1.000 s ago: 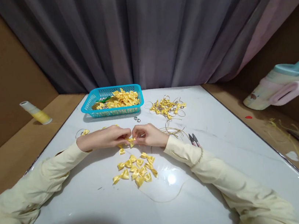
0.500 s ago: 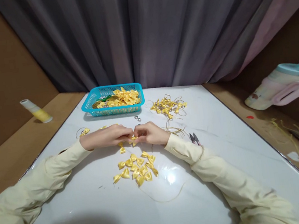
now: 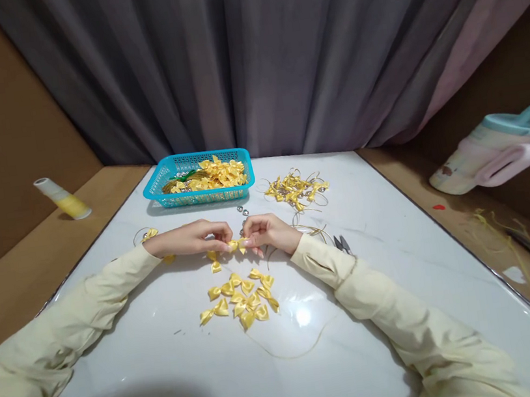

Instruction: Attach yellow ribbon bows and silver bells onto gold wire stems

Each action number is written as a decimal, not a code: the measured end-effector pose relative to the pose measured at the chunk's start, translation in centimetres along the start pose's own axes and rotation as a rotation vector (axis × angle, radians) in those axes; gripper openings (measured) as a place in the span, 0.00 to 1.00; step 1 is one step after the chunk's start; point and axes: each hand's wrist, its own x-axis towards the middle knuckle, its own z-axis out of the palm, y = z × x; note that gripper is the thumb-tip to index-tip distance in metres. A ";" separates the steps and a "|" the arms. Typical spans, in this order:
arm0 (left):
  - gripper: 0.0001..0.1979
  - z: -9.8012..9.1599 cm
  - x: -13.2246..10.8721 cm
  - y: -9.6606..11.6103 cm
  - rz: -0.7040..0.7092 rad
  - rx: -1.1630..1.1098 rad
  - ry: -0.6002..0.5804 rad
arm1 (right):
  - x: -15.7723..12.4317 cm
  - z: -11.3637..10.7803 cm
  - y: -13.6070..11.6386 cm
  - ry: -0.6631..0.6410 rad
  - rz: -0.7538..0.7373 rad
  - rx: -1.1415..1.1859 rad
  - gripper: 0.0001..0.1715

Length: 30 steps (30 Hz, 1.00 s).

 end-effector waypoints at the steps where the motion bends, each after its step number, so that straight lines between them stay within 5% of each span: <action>1: 0.10 0.1 0.0 -0.1 -0.001 -0.005 0.018 | 0.1 -0.1 0.1 0.015 -0.012 0.015 0.18; 9: 0.11 0.3 0.2 0.0 0.009 0.039 0.102 | 0.0 0.1 -0.1 0.026 -0.022 0.080 0.15; 30: 0.14 0.1 0.1 -1.2 0.009 -0.098 -0.004 | -0.1 0.4 0.3 -0.071 0.107 0.037 0.15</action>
